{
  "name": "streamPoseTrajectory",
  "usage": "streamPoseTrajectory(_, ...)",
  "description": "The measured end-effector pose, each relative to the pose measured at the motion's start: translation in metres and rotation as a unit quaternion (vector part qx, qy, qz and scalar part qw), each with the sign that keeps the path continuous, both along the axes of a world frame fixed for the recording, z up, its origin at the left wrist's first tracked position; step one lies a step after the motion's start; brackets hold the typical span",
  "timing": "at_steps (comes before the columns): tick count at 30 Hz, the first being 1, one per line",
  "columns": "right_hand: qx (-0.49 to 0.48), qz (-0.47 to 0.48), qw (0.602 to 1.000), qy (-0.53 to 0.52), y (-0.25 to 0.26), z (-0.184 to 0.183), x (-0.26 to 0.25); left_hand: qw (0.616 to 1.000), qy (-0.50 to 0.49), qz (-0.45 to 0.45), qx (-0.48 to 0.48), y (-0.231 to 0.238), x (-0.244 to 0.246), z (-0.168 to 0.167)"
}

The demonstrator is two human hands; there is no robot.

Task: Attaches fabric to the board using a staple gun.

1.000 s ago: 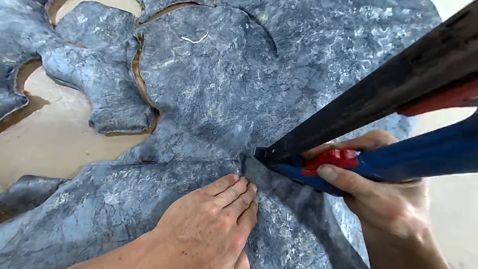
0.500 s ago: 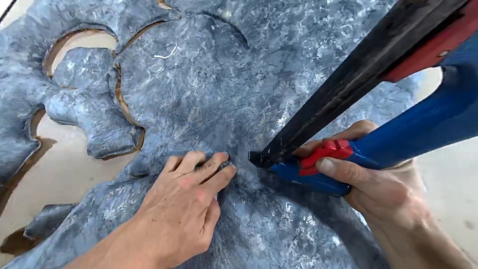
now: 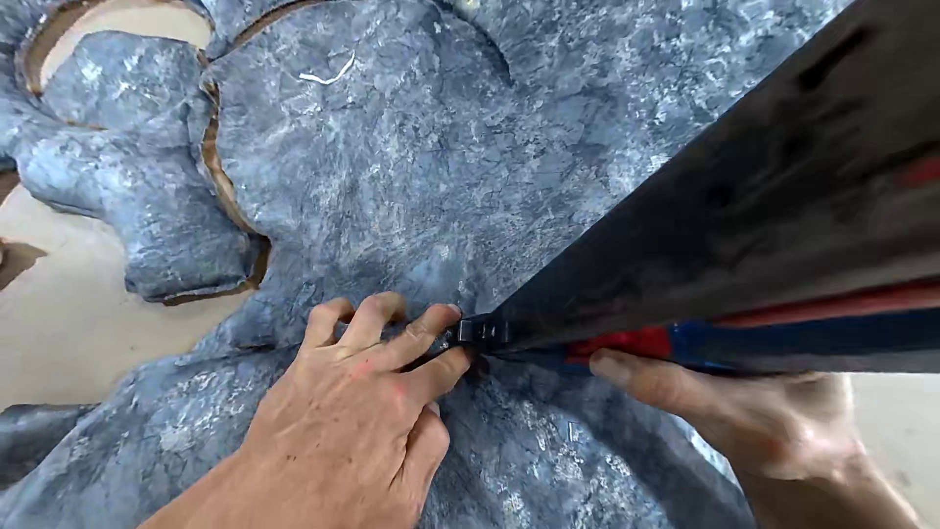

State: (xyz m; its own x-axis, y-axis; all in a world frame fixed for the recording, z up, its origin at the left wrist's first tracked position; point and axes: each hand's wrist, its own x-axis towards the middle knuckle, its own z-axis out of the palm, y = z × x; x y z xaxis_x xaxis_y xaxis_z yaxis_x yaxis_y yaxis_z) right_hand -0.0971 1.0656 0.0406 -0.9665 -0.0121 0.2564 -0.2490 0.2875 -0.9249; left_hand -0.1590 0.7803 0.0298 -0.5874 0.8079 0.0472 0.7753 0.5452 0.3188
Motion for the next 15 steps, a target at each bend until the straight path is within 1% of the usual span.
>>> streamPoseTrajectory(4,0.007,-0.001,1.000,0.002,-0.0015,-0.0044,0.0004,1.000,-0.006,0.011,0.001,0.0015,0.0018,0.0014)
streamPoseTrajectory(7,0.006,0.019,1.000,0.006,0.0012,-0.0057,-0.0004,1.000,-0.021,0.012,0.000,0.0015,0.0016,0.0022)
streamPoseTrajectory(12,0.041,0.042,0.998,0.019,0.0010,-0.0068,0.0031,0.998,-0.052,-0.004,-0.017,0.0015,-0.0009,0.0075)
streamPoseTrajectory(15,0.043,0.055,0.997,0.028,0.0040,-0.0084,-0.0021,0.999,-0.049,-0.003,-0.013,0.0031,-0.0031,0.0062)
